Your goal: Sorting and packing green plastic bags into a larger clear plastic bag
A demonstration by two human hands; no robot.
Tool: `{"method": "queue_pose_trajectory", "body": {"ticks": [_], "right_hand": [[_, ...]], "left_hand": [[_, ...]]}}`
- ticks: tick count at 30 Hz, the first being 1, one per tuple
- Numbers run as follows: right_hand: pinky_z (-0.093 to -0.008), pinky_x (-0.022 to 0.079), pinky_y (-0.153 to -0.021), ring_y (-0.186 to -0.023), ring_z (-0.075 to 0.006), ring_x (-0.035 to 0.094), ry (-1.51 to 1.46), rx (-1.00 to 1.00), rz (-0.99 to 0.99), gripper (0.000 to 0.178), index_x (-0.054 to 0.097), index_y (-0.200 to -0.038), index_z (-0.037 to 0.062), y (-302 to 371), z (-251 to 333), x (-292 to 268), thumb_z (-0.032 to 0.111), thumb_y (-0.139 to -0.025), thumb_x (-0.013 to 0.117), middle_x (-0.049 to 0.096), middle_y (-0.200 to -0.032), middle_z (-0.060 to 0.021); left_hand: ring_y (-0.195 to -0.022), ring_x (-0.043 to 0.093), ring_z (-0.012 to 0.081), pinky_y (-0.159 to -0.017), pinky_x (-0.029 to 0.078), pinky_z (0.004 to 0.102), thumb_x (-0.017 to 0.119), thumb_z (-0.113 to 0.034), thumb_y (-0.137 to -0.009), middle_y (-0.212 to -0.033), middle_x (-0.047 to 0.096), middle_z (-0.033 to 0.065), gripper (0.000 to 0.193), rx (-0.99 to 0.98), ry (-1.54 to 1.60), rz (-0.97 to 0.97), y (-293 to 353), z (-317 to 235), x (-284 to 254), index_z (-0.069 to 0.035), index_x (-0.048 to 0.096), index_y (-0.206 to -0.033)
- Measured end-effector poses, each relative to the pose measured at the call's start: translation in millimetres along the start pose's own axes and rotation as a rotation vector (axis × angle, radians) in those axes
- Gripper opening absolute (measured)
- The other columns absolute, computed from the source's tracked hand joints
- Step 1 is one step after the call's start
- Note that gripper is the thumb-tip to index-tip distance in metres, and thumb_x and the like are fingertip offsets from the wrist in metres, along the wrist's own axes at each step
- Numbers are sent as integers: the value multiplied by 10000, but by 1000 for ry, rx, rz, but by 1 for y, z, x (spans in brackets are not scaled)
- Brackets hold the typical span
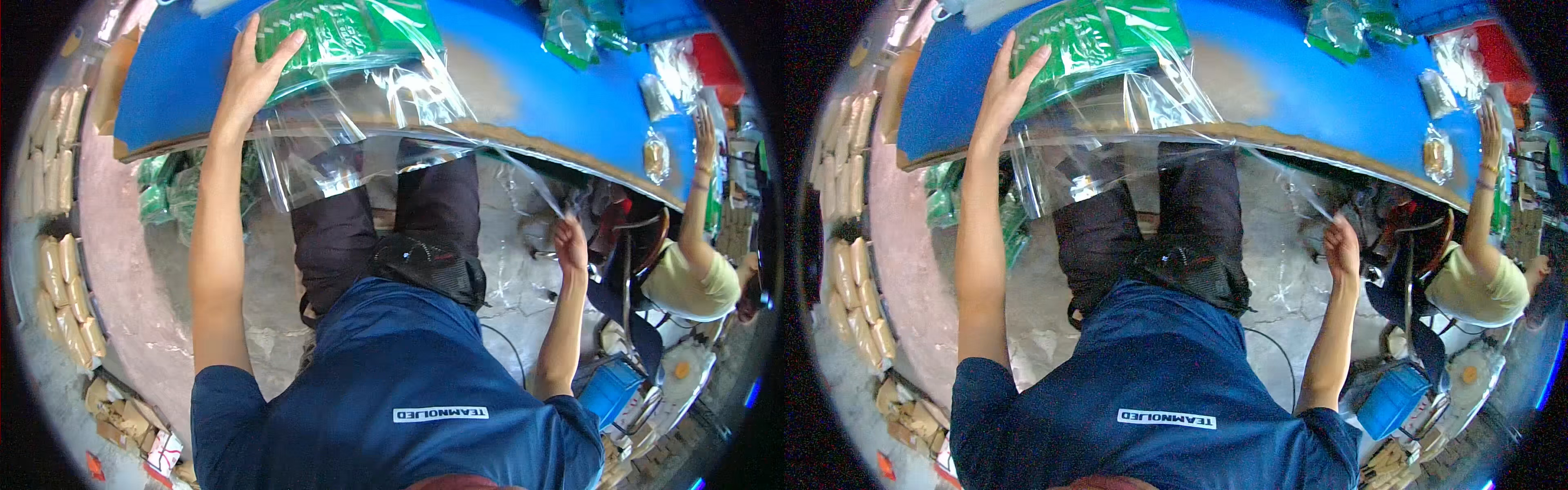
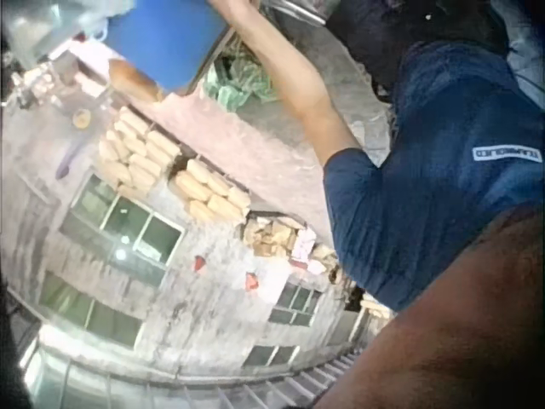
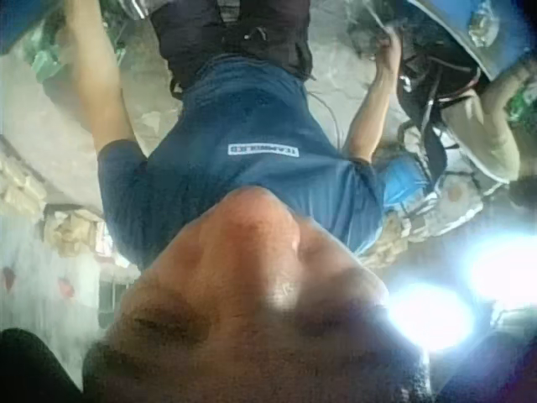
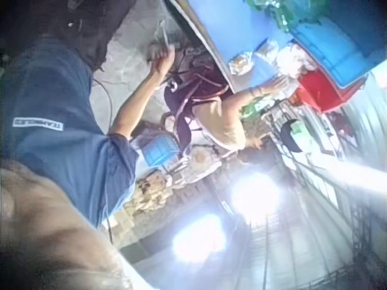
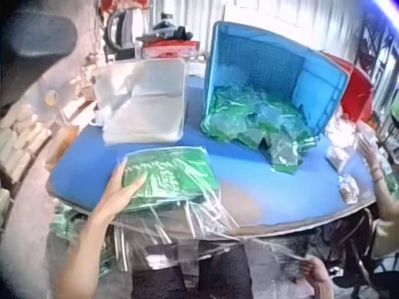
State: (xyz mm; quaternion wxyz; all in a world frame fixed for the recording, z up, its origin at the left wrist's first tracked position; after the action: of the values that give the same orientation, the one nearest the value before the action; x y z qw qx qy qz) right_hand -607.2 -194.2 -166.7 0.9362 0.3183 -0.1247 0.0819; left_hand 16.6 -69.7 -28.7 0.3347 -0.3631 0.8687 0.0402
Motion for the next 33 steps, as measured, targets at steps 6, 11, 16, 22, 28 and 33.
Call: {"method": "queue_pose_trajectory", "body": {"ticks": [6, 11, 16, 22, 28, 33], "right_hand": [[-211, 398, -552, -607, -78, 468, -37, -613, -596, 198, 638, -1010, 66, 28, 34, -77, 256, -966, 601, 482, -706, 51], [-303, 505, -786, -875, -208, 636, 1022, -1195, -34, 170, 667, -1067, 29, 42, 81, 187, 37, -898, 649, 665, -1002, -102], [-400, 521, -829, -962, -333, 618, 1208, -1473, 358, 322, 671, -1067, 81, 38, 59, 269, -20, -761, 664, 620, -1087, -116], [-414, 518, -830, -978, -318, 625, 1244, -1520, 462, 337, 669, -1057, 92, 40, 51, 282, -18, -739, 687, 632, -1104, -110], [-405, 519, -814, -959, -321, 630, 1195, -1412, 439, 298, 651, -1033, 85, 34, 56, 284, -27, -762, 705, 641, -1113, -128], [-357, 510, -837, -973, -281, 646, 974, -1328, 466, 258, 635, -1051, 37, 20, 84, 299, -34, -805, 668, 658, -1061, -136]], "left_hand": [[-1433, 325, 313, -1170, 244, 376, 700, -538, -848, -1531, 355, 233, 918, 88, 48, 36, -2, -9, 24, -10, 338, -1506], [-1338, 456, 252, -1128, 309, 346, 674, -351, -930, -1464, 463, 195, 656, -65, 468, -37, 29, -33, 23, -2, 449, -1438], [-1133, 602, 272, -964, 473, 373, 617, -36, -938, -1227, 633, 152, 149, 320, -10, -320, 96, 4, -20, -5, 699, -1058], [-1106, 619, 303, -924, 502, 400, 603, 141, -760, -1153, 647, 125, 366, 672, -281, -208, 158, -24, -14, -84, 752, -1007], [-1094, 632, 315, -916, 504, 401, 691, 91, -722, -1112, 662, 104, 312, 780, -275, -90, 150, -29, -17, -91, 750, -968], [-1061, 651, 295, -910, 507, 383, 738, -3, -795, -1075, 683, 93, 177, 806, -210, -111, 132, -42, -32, -63, 738, -961]]}}
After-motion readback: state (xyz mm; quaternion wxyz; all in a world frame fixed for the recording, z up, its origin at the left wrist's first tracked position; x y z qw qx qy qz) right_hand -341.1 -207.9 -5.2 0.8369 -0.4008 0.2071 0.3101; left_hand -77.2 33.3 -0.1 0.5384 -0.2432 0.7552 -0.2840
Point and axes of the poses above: each hand's wrist, its own y-axis away from the middle knuckle, its own x-axis out of the palm, z = x × y, the point moved 5 cm from there along -y, towards the middle knuckle
